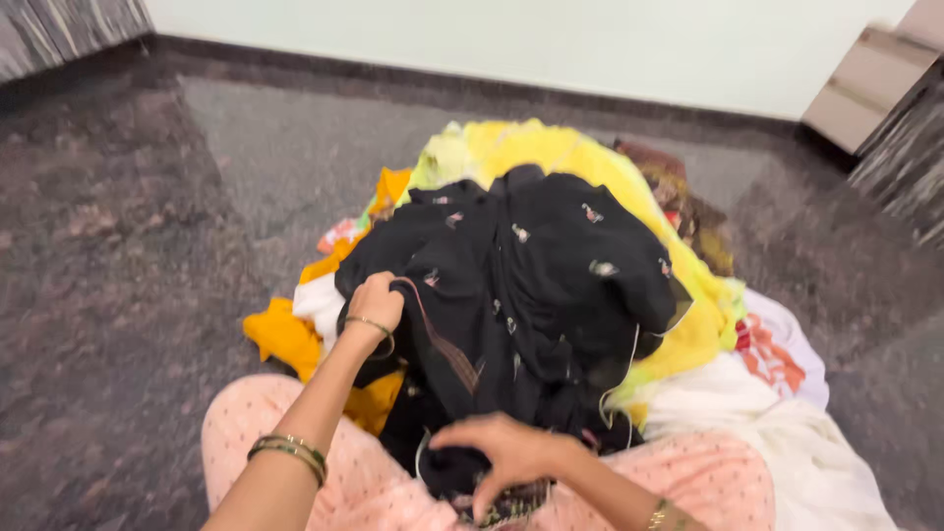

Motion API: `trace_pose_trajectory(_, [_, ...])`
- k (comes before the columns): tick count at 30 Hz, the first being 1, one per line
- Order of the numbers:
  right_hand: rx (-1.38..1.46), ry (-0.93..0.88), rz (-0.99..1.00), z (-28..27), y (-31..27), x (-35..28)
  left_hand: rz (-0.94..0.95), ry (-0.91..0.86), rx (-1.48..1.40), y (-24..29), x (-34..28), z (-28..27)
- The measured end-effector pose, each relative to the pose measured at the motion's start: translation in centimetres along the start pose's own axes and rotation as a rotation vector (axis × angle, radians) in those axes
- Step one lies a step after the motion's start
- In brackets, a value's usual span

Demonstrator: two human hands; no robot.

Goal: The person sits on the floor and folds a black patterned garment by hand. They repeatedly unfold and refold the item, aligning edges and smoothing the fabric, but do not complete the folding process within the clip.

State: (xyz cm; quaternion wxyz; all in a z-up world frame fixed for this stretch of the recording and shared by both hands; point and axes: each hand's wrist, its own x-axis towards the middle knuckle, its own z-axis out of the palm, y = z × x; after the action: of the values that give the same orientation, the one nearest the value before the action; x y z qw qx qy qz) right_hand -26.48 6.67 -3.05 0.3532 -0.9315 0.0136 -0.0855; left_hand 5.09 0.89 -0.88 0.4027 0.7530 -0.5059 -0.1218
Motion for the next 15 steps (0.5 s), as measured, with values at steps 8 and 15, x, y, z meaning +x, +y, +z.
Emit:
trace_pose_trajectory(8, [-1.062,-0.092,0.602,-9.3,5.2,-3.0,0.127,0.034,0.056,0.0,-1.8,-1.2])
trace_pose_trajectory(15, [-1.132,0.390,0.514,-28.8,-7.1,-3.2,0.302,-0.017,-0.003,8.4,-3.8,-7.2])
